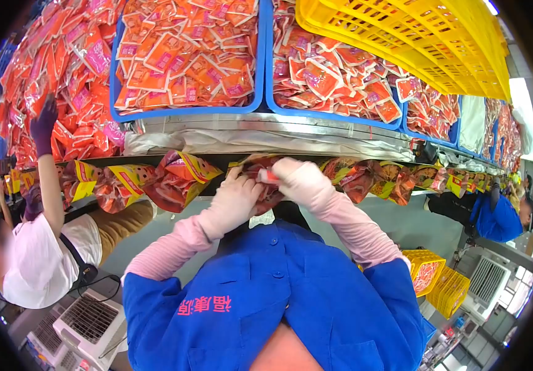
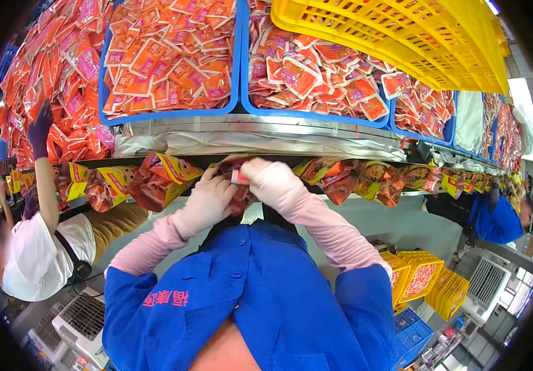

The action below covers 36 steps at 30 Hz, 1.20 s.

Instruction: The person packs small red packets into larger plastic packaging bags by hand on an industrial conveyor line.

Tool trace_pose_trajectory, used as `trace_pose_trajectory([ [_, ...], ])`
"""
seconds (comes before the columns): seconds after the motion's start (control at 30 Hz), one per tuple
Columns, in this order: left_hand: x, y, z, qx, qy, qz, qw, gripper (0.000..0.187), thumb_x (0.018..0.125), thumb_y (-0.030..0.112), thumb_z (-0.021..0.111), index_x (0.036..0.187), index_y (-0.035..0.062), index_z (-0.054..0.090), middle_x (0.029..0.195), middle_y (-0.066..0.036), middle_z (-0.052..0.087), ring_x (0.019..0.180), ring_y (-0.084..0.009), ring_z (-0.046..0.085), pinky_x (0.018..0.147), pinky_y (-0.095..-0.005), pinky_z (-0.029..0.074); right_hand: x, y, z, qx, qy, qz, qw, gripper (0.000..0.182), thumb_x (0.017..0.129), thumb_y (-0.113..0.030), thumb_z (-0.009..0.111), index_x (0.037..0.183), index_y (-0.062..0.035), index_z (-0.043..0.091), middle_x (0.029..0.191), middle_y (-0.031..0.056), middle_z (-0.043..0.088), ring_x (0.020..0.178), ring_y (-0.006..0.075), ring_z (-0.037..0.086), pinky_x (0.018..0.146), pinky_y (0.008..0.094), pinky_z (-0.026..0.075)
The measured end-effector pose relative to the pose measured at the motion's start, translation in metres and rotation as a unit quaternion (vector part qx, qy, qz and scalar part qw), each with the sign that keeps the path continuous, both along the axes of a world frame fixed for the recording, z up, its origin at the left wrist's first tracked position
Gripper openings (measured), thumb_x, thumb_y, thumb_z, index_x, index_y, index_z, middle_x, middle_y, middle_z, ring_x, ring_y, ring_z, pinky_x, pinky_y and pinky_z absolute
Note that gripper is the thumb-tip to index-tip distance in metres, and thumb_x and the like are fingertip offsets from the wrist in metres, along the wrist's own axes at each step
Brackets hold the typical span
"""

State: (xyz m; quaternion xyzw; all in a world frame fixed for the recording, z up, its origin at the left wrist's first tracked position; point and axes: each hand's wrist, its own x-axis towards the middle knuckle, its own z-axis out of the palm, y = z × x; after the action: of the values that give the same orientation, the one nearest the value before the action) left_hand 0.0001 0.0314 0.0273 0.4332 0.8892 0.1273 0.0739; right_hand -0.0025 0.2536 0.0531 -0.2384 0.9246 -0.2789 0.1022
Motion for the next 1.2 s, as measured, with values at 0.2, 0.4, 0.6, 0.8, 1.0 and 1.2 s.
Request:
trace_pose_trajectory([
  [0.2, -0.017, -0.04, -0.001, 0.032, 0.062, -0.126, 0.99, 0.007, 0.076, 0.015, 0.061, 0.08, 0.0114, 0.066, 0.076, -0.001, 0.059, 0.083, -0.0189, 0.063, 0.112, -0.0505, 0.041, -0.034, -0.106, -0.106, 0.329, -0.339, 0.205, 0.857, 0.036, 0.082, -0.028, 0.076, 0.112, -0.0093, 0.075, 0.115, 0.0109, 0.074, 0.102, 0.0241, 0.073, 0.086, 0.0378, 0.057],
  [0.4, -0.023, -0.045, 0.022, 0.071, 0.031, -0.115, 0.99, 0.005, 0.074, 0.012, 0.067, 0.076, 0.0134, 0.063, 0.076, -0.002, 0.059, 0.081, -0.021, 0.062, 0.107, -0.0516, 0.043, -0.057, -0.095, -0.072, 0.228, -0.374, 0.187, 0.879, 0.032, 0.081, -0.03, 0.072, 0.108, -0.0126, 0.075, 0.106, 0.0117, 0.075, 0.098, 0.0278, 0.072, 0.087, 0.04, 0.055],
  [0.6, -0.165, -0.033, 0.019, 0.135, 0.112, 0.198, 0.964, 0.017, 0.074, 0.018, 0.074, 0.088, 0.0108, 0.067, 0.087, -0.01, 0.065, 0.091, -0.0311, 0.063, 0.098, -0.0459, 0.047, -0.146, 0.059, 0.022, 0.096, 0.06, -0.207, 0.972, 0.033, 0.085, -0.019, 0.067, 0.117, -0.0102, 0.069, 0.109, 0.0156, 0.069, 0.1, 0.0333, 0.069, 0.09, 0.0433, 0.055],
  [0.8, -0.273, 0.047, -0.079, -0.125, -0.043, 0.282, 0.95, 0.035, 0.083, 0.031, 0.072, 0.108, 0.0077, 0.066, 0.106, -0.016, 0.071, 0.106, -0.0359, 0.067, 0.089, -0.0484, 0.053, -0.208, 0.085, -0.05, 0.267, 0.019, -0.254, 0.929, 0.075, 0.073, -0.043, 0.085, 0.13, -0.0055, 0.056, 0.126, 0.0213, 0.065, 0.109, 0.0345, 0.067, 0.092, 0.0434, 0.055],
  [1.0, -0.226, 0.013, -0.008, 0.166, -0.076, 0.238, 0.954, 0.011, 0.085, 0.009, 0.063, 0.095, 0.0074, 0.069, 0.1, -0.016, 0.07, 0.095, -0.0302, 0.071, 0.081, -0.044, 0.056, -0.155, 0.113, 0.004, -0.018, -0.021, -0.289, 0.957, 0.051, 0.082, -0.028, 0.073, 0.125, -0.0027, 0.062, 0.091, 0.0208, 0.071, 0.085, 0.0324, 0.071, 0.08, 0.0402, 0.056],
  [1.2, -0.05, 0.048, 0.045, 0.239, -0.162, -0.052, 0.956, 0.018, 0.08, 0.007, 0.069, 0.099, 0.005, 0.068, 0.099, -0.01, 0.068, 0.098, -0.0286, 0.067, 0.093, -0.0446, 0.051, -0.033, 0.069, 0.068, -0.404, -0.325, -0.197, 0.832, 0.047, 0.094, -0.022, 0.06, 0.137, -0.0007, 0.058, 0.115, 0.0098, 0.07, 0.099, 0.0151, 0.067, 0.088, 0.0324, 0.055],
])
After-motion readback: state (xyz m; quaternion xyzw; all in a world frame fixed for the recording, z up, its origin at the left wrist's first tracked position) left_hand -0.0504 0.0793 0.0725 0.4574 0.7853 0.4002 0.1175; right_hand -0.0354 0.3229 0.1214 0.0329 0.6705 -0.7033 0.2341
